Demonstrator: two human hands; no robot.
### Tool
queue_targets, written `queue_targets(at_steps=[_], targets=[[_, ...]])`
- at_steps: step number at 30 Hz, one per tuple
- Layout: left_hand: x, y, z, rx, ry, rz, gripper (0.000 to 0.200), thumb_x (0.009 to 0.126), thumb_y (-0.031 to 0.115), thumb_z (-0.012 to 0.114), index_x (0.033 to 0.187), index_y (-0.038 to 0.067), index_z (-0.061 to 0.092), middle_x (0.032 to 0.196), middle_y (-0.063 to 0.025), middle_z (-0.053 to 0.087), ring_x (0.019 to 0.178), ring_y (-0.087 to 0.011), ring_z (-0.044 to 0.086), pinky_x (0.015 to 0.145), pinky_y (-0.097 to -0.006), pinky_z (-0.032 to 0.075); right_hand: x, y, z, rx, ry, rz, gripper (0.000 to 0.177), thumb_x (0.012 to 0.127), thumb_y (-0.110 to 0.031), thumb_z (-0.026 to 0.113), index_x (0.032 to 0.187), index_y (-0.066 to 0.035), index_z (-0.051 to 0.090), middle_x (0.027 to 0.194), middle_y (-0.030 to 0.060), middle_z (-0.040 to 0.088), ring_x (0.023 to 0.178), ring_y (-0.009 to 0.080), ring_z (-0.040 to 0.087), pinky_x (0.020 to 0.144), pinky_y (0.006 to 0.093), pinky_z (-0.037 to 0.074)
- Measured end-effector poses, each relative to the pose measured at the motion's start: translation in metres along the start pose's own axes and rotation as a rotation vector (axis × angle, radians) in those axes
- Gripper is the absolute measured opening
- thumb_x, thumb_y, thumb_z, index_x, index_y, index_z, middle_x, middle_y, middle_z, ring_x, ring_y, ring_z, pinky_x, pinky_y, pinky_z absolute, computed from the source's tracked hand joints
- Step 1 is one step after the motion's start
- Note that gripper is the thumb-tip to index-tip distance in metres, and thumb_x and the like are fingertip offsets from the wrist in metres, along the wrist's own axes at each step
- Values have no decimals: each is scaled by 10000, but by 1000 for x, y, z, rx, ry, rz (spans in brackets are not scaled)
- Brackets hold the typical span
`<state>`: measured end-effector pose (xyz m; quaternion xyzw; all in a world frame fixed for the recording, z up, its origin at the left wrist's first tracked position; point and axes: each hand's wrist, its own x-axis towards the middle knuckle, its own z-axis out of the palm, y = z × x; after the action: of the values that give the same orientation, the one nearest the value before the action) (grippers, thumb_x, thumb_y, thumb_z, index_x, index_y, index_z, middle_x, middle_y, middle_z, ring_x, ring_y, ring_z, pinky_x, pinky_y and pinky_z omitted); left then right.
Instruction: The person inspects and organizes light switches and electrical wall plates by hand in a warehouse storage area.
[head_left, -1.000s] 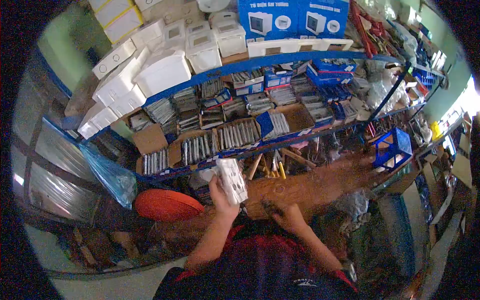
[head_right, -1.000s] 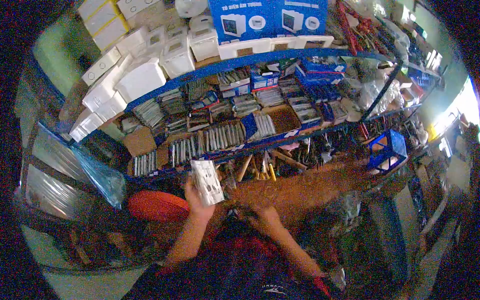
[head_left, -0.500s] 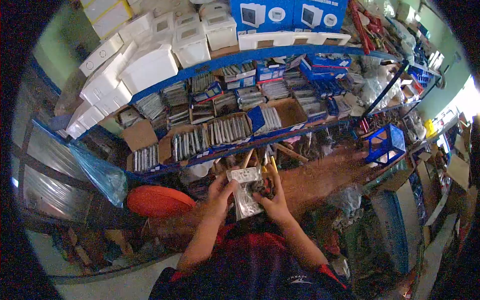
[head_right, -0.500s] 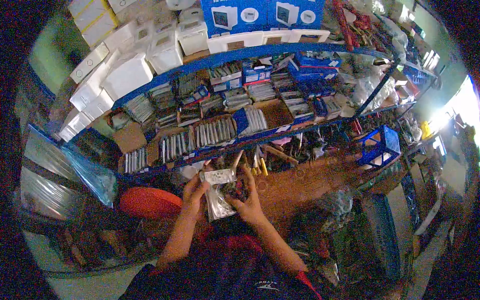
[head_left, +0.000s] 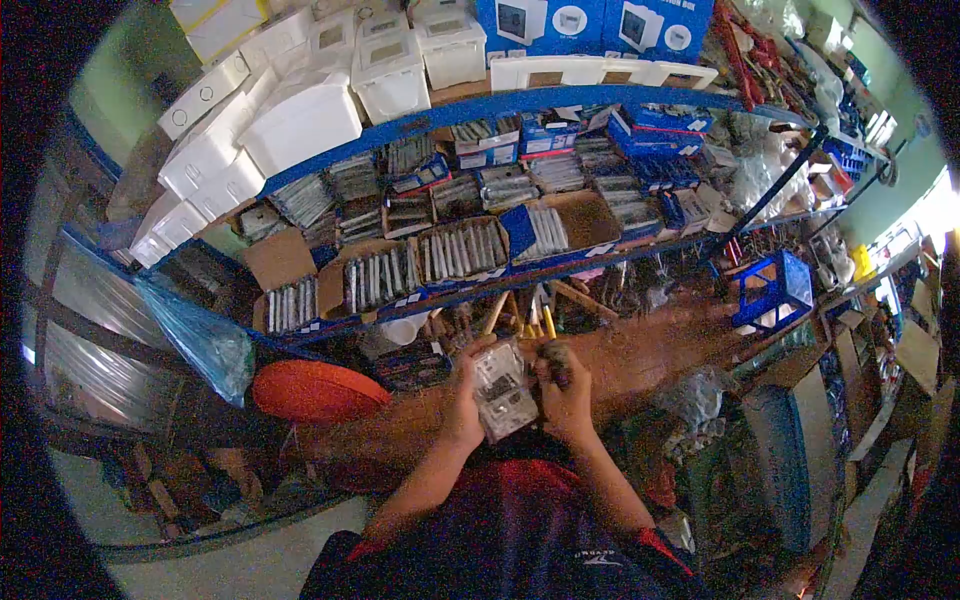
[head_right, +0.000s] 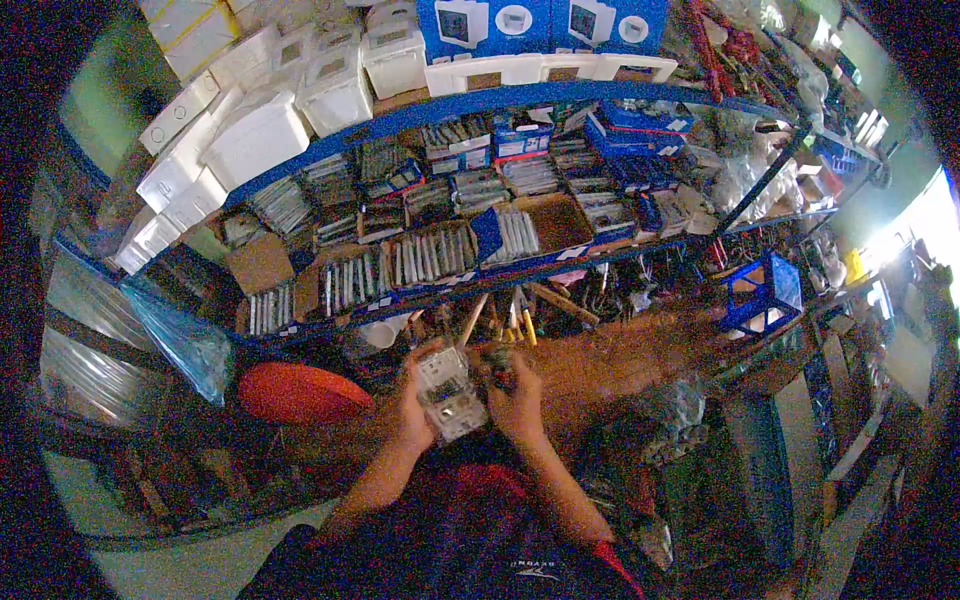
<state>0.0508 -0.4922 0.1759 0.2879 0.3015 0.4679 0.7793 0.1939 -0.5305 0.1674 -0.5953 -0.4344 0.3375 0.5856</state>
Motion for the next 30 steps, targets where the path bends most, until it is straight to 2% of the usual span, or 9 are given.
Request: queue_targets(at_steps=[3, 5, 7, 8, 11, 17, 23, 28, 30], targets=[[5, 7, 4, -36, -95, -43, 568, 896, 559, 336, 1187, 92, 475, 1115, -92, 552, 988, -201, 549, 831, -356, 470, -3, 11, -15, 183, -20, -86, 320, 832, -160, 558, 1137, -68, 527, 933, 168, 559, 849, 227, 549, 692, 327, 462], [3, 6, 4, 26, -61, -95, 604, 888, 593, 304, 1172, 95, 492, 1117, -90, 553, 991, -190, 547, 841, -350, 462, -6, -1, -13, -74, -131, -159, 456, 792, -191, 587, 1222, -88, 480, 972, 218, 546, 904, 315, 559, 720, 391, 476], [2, -5, 10, 138, 81, -173, 641, 878, 622, 276, 1159, 94, 507, 1124, -88, 553, 999, -186, 544, 867, -348, 446, -11, -37, 2, -687, -245, -299, 592, 762, -229, 616, 1296, -78, 410, 941, 222, 528, 894, 358, 546, 724, 440, 477], [3, -8, 13, 203, 57, -96, 683, 860, 652, 283, 1169, 86, 509, 1144, -84, 547, 1032, -196, 528, 912, -362, 409, -11, -57, 10, -786, -222, -356, 604, 635, -177, 687, 1175, -33, 460, 981, 193, 540, 858, 422, 529, 752, 420, 469], [9, -14, -4, 211, -6, -77, 705, 859, 657, 278, 1197, 77, 492, 1155, -83, 539, 1059, -205, 511, 939, -374, 378, -4, -34, 6, -745, -234, -191, 477, 633, -151, 692, 1072, -62, 527, 995, 183, 556, 896, 394, 548, 750, 423, 470], [13, -35, -33, 246, 403, -323, 668, 896, 605, 259, 1228, 66, 469, 1156, -93, 542, 1053, -216, 514, 943, -371, 372, 11, -4, -16, -497, -46, -271, 371, 619, -94, 704, 955, -29, 562, 938, 152, 594, 880, 322, 592, 726, 373, 487], [13, -26, -15, 227, -29, -156, 652, 907, 585, 261, 1260, 68, 446, 1149, -88, 547, 1046, -214, 516, 938, -348, 379, -6, -28, 5, -494, -35, -444, 206, 644, -73, 693, 832, -40, 614, 884, 107, 595, 825, 316, 587, 694, 377, 489], [13, -45, -22, -2, 330, -202, 536, 927, 504, 322, 1055, 64, 600, 1003, -77, 620, 904, -240, 572, 813, -352, 458, -2, 1, 1, -782, -60, -323, 407, 595, -144, 719, 978, -85, 593, 1050, 100, 561, 927, 312, 552, 729, 386, 492], [2, -27, -12, 206, 432, -209, 557, 929, 511, 300, 1053, 57, 599, 979, -84, 625, 899, -245, 574, 822, -353, 450, 0, 19, -12, -833, 29, -251, 404, 617, -134, 717, 1000, -92, 594, 1042, 106, 573, 909, 320, 564, 724, 386, 495]])
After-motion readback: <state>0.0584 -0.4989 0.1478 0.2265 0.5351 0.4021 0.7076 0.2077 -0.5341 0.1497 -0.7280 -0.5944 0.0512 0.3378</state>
